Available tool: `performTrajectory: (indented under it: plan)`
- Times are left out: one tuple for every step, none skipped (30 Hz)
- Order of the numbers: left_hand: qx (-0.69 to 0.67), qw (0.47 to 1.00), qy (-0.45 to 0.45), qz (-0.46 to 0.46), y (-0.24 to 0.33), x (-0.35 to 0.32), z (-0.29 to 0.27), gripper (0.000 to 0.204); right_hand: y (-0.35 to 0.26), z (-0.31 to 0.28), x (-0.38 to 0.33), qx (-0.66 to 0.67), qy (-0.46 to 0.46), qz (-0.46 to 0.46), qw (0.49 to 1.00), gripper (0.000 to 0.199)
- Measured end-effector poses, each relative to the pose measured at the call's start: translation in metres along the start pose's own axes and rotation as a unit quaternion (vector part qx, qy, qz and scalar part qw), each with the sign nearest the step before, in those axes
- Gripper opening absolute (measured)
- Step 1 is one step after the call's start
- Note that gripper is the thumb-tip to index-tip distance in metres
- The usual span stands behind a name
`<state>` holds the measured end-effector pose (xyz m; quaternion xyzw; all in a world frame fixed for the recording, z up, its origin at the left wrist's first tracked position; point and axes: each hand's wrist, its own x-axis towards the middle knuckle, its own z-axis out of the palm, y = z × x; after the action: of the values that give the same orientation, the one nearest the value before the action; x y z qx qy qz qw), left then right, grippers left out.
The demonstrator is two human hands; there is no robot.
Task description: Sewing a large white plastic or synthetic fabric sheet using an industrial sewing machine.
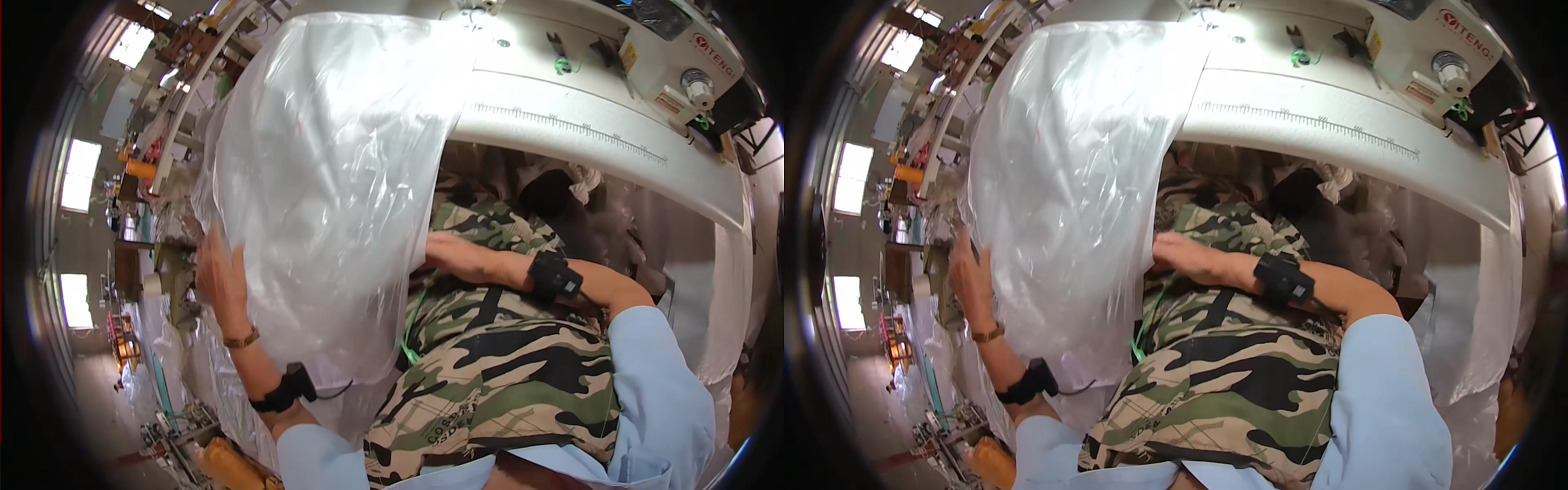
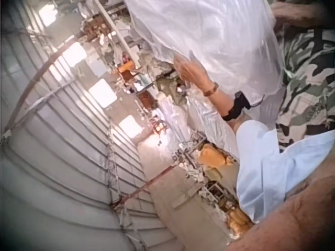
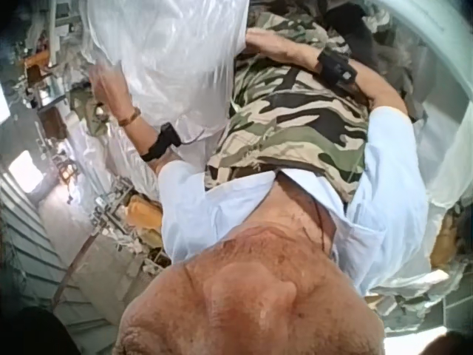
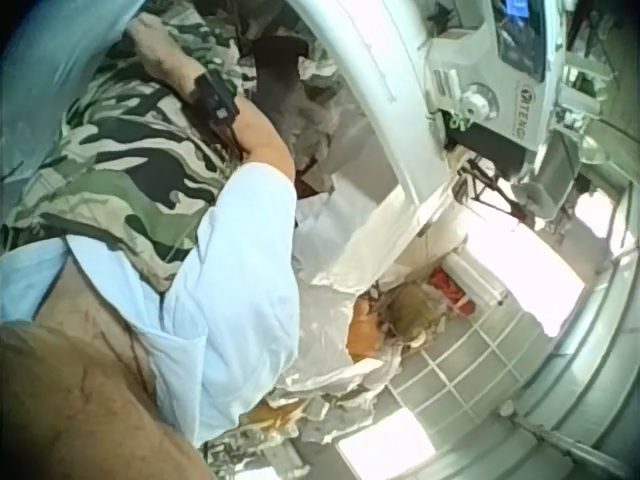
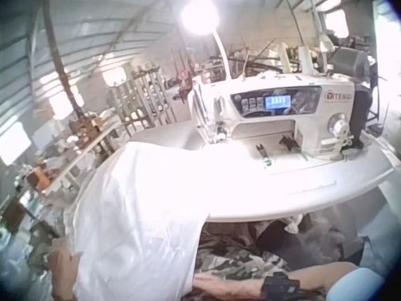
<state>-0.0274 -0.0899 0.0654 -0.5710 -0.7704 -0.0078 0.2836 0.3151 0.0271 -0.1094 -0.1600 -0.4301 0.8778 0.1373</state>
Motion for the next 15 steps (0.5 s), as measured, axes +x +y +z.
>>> performTrajectory:
  plan:
    - [-0.048,0.998,0.039,0.031,0.038,0.023,-0.028,0.042,0.009,-0.009,-0.002,0.012,0.004,0.001,1.000,0.039]
    - [-0.133,0.987,0.057,0.068,0.066,0.035,-0.046,0.038,0.007,-0.006,-0.008,0.020,0.012,-0.032,0.999,0.040]
    - [-0.216,0.968,0.076,0.104,0.092,0.042,-0.059,0.034,0.003,-0.007,-0.016,-0.039,0.019,-0.044,0.998,0.042]
    - [-0.336,0.934,0.020,0.116,0.119,0.041,-0.068,0.031,-0.002,-0.007,-0.024,-0.099,0.025,-0.058,0.993,0.043]
    - [-0.452,0.882,-0.033,0.128,0.146,0.041,-0.072,0.028,-0.011,-0.003,-0.031,-0.140,0.020,-0.083,0.986,0.043]
    - [-0.476,0.861,-0.050,0.172,0.167,0.035,-0.068,0.027,-0.016,0.002,-0.032,-0.141,0.014,-0.081,0.987,0.043]
    - [-0.472,0.858,-0.065,0.192,0.189,0.032,-0.065,0.028,-0.021,0.004,-0.031,-0.244,0.003,-0.070,0.967,0.042]
    - [-0.462,0.864,-0.074,0.186,0.207,0.030,-0.053,0.028,-0.022,0.006,-0.030,-0.343,-0.008,-0.060,0.938,0.040]
    - [-0.484,0.859,-0.074,0.152,0.216,0.020,-0.038,0.027,-0.016,0.011,-0.026,-0.344,0.015,-0.099,0.933,0.036]
    - [-0.485,0.858,-0.074,0.152,0.224,0.014,-0.024,0.027,-0.009,0.008,-0.024,-0.345,0.015,-0.098,0.933,0.036]
    - [-0.492,0.855,-0.113,0.119,0.232,0.010,-0.014,0.024,-0.002,0.003,-0.022,-0.311,0.026,-0.081,0.947,0.034]
    - [-0.497,0.850,-0.152,0.087,0.237,0.008,-0.007,0.020,-0.004,0.002,-0.023,-0.276,0.036,-0.065,0.958,0.031]
    - [-0.497,0.849,-0.152,0.090,0.238,0.005,-0.003,0.020,-0.008,-0.002,-0.027,-0.293,0.024,-0.033,0.955,0.031]
    - [-0.570,0.801,-0.178,0.046,0.237,0.001,-0.001,0.017,-0.010,-0.003,-0.033,-0.293,0.025,-0.034,0.955,0.031]
    - [-0.637,0.743,-0.204,0.000,0.236,-0.005,0.000,0.014,-0.010,0.000,-0.040,-0.295,0.021,-0.090,0.951,0.032]
